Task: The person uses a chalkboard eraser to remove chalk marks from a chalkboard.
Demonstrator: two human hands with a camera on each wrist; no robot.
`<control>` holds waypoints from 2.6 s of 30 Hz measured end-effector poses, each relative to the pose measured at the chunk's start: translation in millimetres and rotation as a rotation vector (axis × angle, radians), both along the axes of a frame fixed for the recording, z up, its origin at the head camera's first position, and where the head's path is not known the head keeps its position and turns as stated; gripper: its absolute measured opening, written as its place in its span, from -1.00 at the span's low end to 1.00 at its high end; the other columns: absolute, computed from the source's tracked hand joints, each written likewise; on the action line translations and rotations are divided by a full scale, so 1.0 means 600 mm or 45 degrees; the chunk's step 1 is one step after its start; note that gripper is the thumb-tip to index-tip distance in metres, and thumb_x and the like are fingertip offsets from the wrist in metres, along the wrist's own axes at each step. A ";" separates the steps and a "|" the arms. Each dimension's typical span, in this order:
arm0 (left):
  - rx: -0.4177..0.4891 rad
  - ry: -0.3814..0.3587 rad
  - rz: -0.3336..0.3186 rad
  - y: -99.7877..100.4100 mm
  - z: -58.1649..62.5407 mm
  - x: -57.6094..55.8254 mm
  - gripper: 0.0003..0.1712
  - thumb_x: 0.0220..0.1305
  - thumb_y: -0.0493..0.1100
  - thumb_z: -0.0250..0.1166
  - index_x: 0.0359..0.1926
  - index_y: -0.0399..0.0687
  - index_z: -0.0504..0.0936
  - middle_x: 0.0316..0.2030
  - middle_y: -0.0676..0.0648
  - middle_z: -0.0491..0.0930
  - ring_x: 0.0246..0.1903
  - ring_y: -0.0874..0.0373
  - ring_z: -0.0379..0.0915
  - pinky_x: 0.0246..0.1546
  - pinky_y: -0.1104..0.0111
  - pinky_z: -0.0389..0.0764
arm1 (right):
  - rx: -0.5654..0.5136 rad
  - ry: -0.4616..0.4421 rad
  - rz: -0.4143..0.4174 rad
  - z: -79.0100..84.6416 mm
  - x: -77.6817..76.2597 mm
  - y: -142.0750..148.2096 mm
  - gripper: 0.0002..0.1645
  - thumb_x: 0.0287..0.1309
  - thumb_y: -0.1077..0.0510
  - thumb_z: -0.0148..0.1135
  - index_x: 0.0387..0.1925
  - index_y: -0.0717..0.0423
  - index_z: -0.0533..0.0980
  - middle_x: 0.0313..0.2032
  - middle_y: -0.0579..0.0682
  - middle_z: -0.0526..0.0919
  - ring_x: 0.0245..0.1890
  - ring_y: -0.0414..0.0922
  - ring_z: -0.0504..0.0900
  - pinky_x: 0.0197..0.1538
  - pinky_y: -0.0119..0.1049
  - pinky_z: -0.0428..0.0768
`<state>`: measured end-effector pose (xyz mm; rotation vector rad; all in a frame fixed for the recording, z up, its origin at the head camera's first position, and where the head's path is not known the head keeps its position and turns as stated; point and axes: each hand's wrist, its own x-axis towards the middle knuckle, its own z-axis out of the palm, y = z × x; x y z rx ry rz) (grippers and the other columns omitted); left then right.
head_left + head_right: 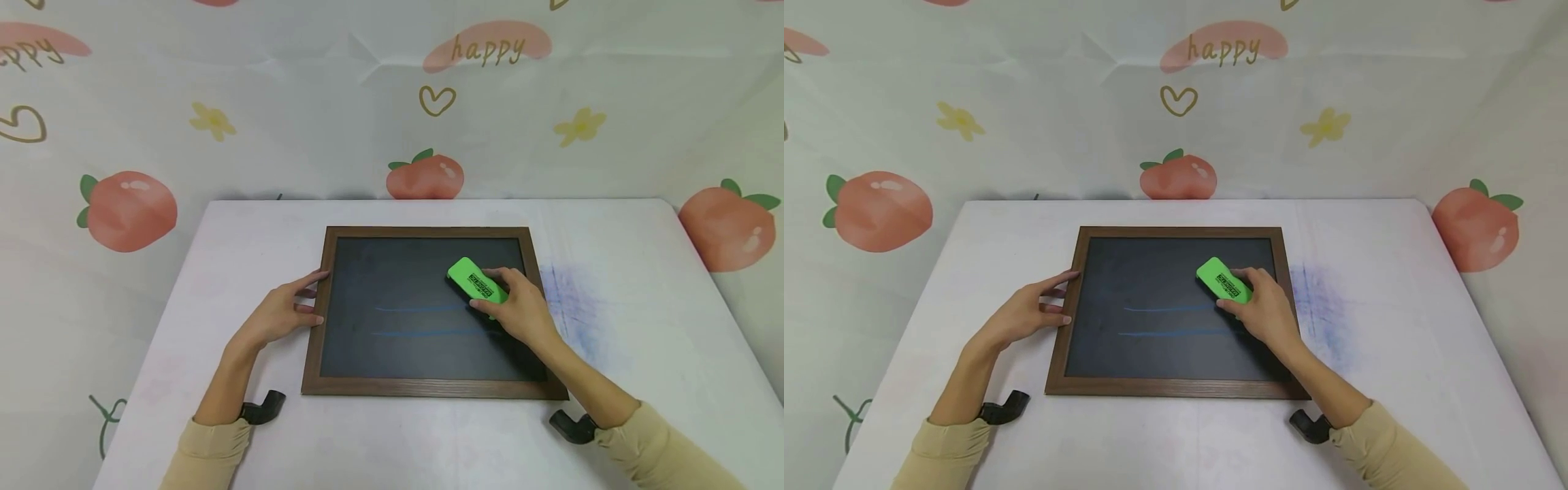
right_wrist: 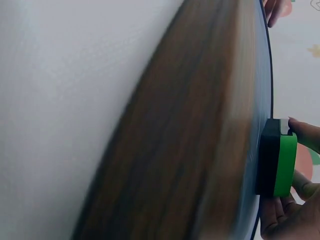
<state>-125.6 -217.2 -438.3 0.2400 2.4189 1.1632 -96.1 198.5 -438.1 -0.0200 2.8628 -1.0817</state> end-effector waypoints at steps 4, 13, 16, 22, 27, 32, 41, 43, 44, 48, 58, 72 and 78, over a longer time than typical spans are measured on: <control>-0.017 0.011 -0.008 0.000 0.001 -0.001 0.02 0.08 -0.42 0.45 0.51 0.06 0.21 0.24 -0.39 0.41 0.00 -0.15 0.61 -0.02 0.06 0.62 | -0.010 -0.006 0.003 -0.004 0.000 -0.003 -0.23 0.07 -0.01 0.51 0.27 0.17 0.46 -0.08 0.15 0.53 -0.25 0.01 0.51 -0.25 -0.19 0.46; -0.043 0.020 -0.014 -0.005 -0.001 0.003 0.01 0.09 -0.39 0.46 0.52 0.09 0.21 0.24 -0.39 0.41 0.01 -0.16 0.60 -0.03 0.06 0.62 | -0.053 0.002 0.025 -0.011 0.003 -0.026 -0.25 0.06 0.01 0.51 0.26 0.15 0.46 -0.10 0.12 0.52 -0.26 0.00 0.46 -0.25 -0.20 0.41; -0.050 0.030 -0.015 -0.006 -0.001 0.004 0.01 0.09 -0.39 0.46 0.51 0.07 0.21 0.25 -0.38 0.41 0.00 -0.16 0.60 -0.04 0.07 0.62 | -0.072 -0.001 0.030 -0.013 0.005 -0.038 -0.24 0.05 0.03 0.52 0.26 0.17 0.46 -0.10 0.12 0.52 -0.25 0.00 0.45 -0.24 -0.20 0.39; -0.050 0.040 -0.025 0.000 0.001 0.001 0.01 0.08 -0.40 0.46 0.51 0.06 0.22 0.24 -0.39 0.41 -0.02 -0.15 0.61 -0.06 0.09 0.63 | -0.103 0.012 0.039 -0.015 0.005 -0.062 -0.26 0.03 0.07 0.53 0.24 0.16 0.48 -0.10 0.12 0.52 -0.25 -0.02 0.44 -0.25 -0.21 0.36; -0.064 0.048 -0.023 0.003 0.001 0.000 0.01 0.07 -0.41 0.46 0.51 0.04 0.22 0.22 -0.39 0.42 -0.03 -0.15 0.61 -0.07 0.09 0.64 | -0.128 0.014 0.068 -0.015 0.003 -0.083 -0.26 0.02 0.07 0.54 0.24 0.14 0.49 -0.12 0.09 0.52 -0.26 -0.03 0.43 -0.26 -0.22 0.37; -0.074 0.043 -0.019 0.003 0.001 0.001 0.01 0.07 -0.40 0.46 0.51 0.04 0.21 0.21 -0.39 0.43 -0.02 -0.16 0.61 -0.08 0.09 0.64 | -0.132 0.006 0.081 -0.017 0.003 -0.096 -0.26 0.01 0.07 0.55 0.24 0.12 0.49 -0.11 0.07 0.53 -0.24 -0.04 0.44 -0.24 -0.23 0.38; -0.070 0.050 -0.022 0.001 0.000 0.000 0.00 0.09 -0.38 0.46 0.51 0.06 0.21 0.21 -0.39 0.43 -0.01 -0.16 0.61 -0.06 0.07 0.63 | -0.132 0.004 0.113 -0.013 0.002 -0.129 -0.27 -0.01 0.06 0.56 0.22 0.09 0.51 -0.12 0.03 0.53 -0.25 -0.06 0.41 -0.27 -0.24 0.37; -0.073 0.049 -0.016 0.000 0.000 0.001 0.00 0.09 -0.38 0.46 0.51 0.06 0.22 0.21 -0.39 0.44 -0.01 -0.16 0.61 -0.06 0.07 0.63 | -0.125 0.001 0.134 -0.011 0.000 -0.144 -0.27 -0.01 0.05 0.56 0.22 0.07 0.52 -0.12 0.01 0.54 -0.26 -0.06 0.40 -0.26 -0.24 0.37; -0.072 0.048 -0.012 0.000 0.000 0.002 0.00 0.09 -0.38 0.46 0.51 0.06 0.22 0.20 -0.39 0.44 -0.01 -0.15 0.61 -0.06 0.07 0.63 | -0.124 -0.001 0.144 -0.010 0.000 -0.151 -0.27 -0.02 0.04 0.56 0.22 0.06 0.52 -0.13 0.00 0.54 -0.26 -0.07 0.40 -0.25 -0.24 0.37; -0.070 0.051 -0.007 0.000 -0.001 0.003 0.00 0.09 -0.38 0.46 0.51 0.06 0.22 0.20 -0.40 0.44 -0.02 -0.15 0.62 -0.07 0.07 0.64 | -0.116 -0.003 0.194 -0.009 0.000 -0.179 -0.28 -0.02 0.03 0.57 0.21 0.03 0.53 -0.14 -0.06 0.53 -0.24 -0.10 0.39 -0.21 -0.26 0.38; -0.065 0.046 -0.021 0.004 0.000 -0.001 0.00 0.09 -0.39 0.45 0.51 0.06 0.22 0.22 -0.40 0.43 -0.02 -0.15 0.62 -0.05 0.06 0.63 | -0.080 0.031 0.317 -0.002 0.006 -0.219 -0.30 -0.01 0.04 0.56 0.22 -0.05 0.56 -0.14 -0.08 0.55 -0.18 -0.12 0.43 -0.23 -0.29 0.41; -0.040 0.029 -0.021 0.007 0.003 -0.001 0.00 0.10 -0.41 0.44 0.51 0.09 0.21 0.25 -0.37 0.40 0.00 -0.16 0.60 -0.05 0.09 0.63 | 0.008 0.016 0.385 0.009 -0.002 -0.222 -0.29 -0.04 0.01 0.57 0.22 -0.07 0.57 -0.07 -0.04 0.58 -0.11 -0.08 0.48 -0.14 -0.26 0.44; -0.055 0.032 -0.037 0.006 0.003 -0.001 0.00 0.11 -0.40 0.43 0.52 0.09 0.20 0.24 -0.37 0.41 0.00 -0.14 0.60 -0.05 0.09 0.63 | 0.048 0.024 0.388 0.012 -0.009 -0.216 -0.29 -0.05 0.00 0.58 0.19 -0.04 0.58 -0.08 -0.03 0.59 -0.11 -0.07 0.50 -0.10 -0.23 0.45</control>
